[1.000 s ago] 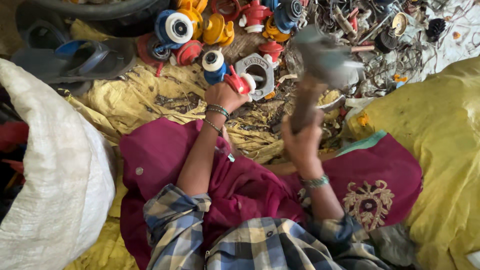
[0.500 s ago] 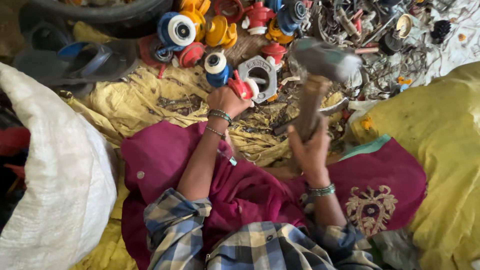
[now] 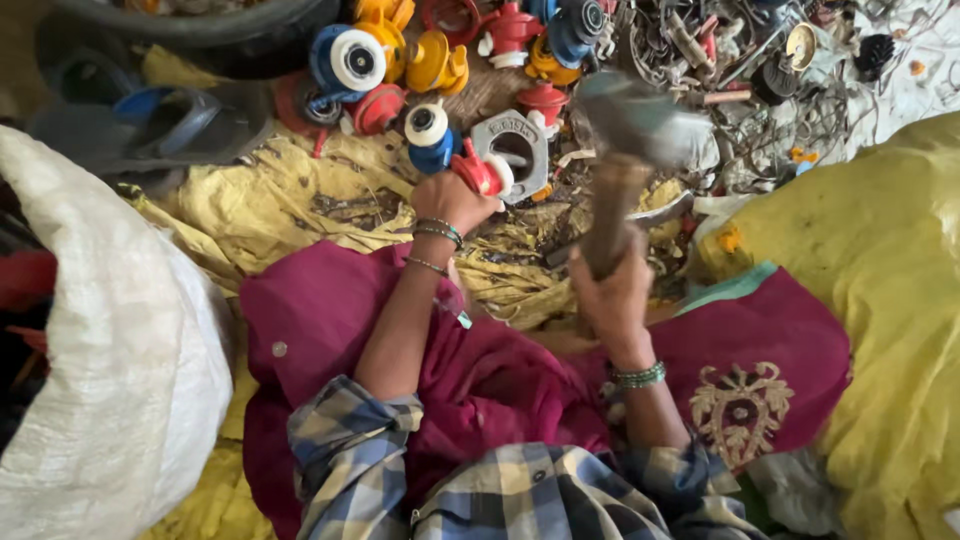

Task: The person sits on the floor and uses a hammer and pliers to break apart and separate parts of small plastic components. They repeatedly strike the objects with the hammer and use pliers to pull apart pieces, handling multiple colorful plastic items one at a time.

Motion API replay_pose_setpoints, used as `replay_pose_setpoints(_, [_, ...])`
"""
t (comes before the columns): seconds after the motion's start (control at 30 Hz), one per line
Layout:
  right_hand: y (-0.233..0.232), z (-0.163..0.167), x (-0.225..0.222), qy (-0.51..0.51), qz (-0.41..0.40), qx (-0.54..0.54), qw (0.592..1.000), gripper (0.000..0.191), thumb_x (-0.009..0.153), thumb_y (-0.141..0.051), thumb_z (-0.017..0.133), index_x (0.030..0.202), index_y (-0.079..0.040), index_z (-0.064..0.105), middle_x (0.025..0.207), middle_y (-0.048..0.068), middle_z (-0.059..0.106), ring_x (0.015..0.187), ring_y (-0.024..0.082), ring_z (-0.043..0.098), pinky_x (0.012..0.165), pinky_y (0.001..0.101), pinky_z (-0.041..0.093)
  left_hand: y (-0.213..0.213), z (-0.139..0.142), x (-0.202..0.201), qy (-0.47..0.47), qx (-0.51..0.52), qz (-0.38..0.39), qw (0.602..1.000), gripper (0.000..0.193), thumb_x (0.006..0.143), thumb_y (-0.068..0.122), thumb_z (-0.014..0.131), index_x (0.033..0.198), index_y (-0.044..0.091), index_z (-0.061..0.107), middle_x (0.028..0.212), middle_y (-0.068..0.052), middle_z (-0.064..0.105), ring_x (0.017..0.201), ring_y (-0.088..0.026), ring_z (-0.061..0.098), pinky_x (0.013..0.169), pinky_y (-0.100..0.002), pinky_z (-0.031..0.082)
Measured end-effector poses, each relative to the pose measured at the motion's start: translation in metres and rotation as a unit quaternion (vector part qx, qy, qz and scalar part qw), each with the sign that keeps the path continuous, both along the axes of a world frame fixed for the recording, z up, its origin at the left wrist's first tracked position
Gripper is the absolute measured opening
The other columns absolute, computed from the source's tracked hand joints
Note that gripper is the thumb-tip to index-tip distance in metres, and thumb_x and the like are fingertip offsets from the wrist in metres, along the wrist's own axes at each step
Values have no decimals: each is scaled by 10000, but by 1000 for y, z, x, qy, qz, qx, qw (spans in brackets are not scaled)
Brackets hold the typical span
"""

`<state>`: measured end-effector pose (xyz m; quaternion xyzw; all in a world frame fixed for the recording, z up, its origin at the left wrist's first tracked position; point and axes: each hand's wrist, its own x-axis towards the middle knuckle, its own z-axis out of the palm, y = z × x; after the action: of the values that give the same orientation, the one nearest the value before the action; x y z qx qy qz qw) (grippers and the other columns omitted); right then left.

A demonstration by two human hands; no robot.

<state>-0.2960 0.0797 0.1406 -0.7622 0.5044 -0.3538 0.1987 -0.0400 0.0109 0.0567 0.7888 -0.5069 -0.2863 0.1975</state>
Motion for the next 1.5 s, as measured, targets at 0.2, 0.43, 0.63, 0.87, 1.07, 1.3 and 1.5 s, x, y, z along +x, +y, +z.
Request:
replay_pose_setpoints(0.2, [0, -1, 16, -57, -48, 69, 995, 429, 952, -122, 746, 1257, -10, 465, 919, 113, 683, 695, 191, 696, 585, 328, 589, -5, -7, 3, -4, -10, -8, 1000, 425, 640, 515, 787, 873, 160, 766, 878, -153, 766, 854, -374, 741, 746, -486, 594])
replay_pose_setpoints(0.43, [-9, -34, 32, 96, -23, 155, 983, 507, 897, -161, 776, 1264, 1, 465, 934, 188, 688, 731, 317, 712, 578, 391, 566, -5, 1, 4, -20, -24, 5, 1000, 488, 684, 596, 744, 879, 150, 783, 872, -160, 771, 870, -363, 748, 788, -475, 596])
replay_pose_setpoints(0.63, [1, 42, 7, -22, -22, -92, 995, 560, 960, -73, 735, 1409, 14, 412, 1118, 136, 661, 828, 218, 708, 732, 311, 645, -2, 4, 5, -11, 16, 19, 1000, 546, 690, 649, 723, 873, 139, 791, 874, -178, 763, 883, -371, 740, 764, -474, 593])
replay_pose_setpoints(0.87, [-7, -1, 40, 172, -51, 242, 953, 575, 955, -181, 678, 1444, 0, 435, 806, 134, 677, 603, 264, 648, 499, 354, 552, -4, 4, 8, 1, 57, -9, 998, 538, 658, 623, 739, 886, 138, 792, 911, -175, 763, 905, -365, 740, 773, -462, 590])
replay_pose_setpoints(1.07, [-11, -11, 28, 50, -89, 238, 966, 717, 839, -151, 766, 1419, 18, 379, 874, 160, 727, 642, 233, 733, 524, 339, 599, 2, 14, 10, 0, 27, -12, 1000, 568, 628, 635, 761, 907, 140, 780, 896, -165, 763, 883, -366, 740, 772, -479, 591])
replay_pose_setpoints(1.3, [4, 43, -1, -227, -23, -61, 972, 497, 1074, -52, 728, 1408, 34, 370, 1030, 128, 645, 778, 158, 672, 658, 276, 590, -2, 11, 4, -11, 19, 21, 1000, 554, 713, 641, 716, 934, 135, 763, 877, -176, 764, 882, -384, 739, 767, -488, 593])
replay_pose_setpoints(1.5, [-15, -41, 32, 195, -44, 179, 963, 564, 932, -152, 745, 1307, 92, 402, 766, 190, 671, 618, 316, 668, 519, 436, 556, -2, 6, 5, -3, 55, 0, 999, 474, 732, 581, 705, 879, 138, 787, 902, -190, 759, 910, -390, 735, 798, -478, 592])
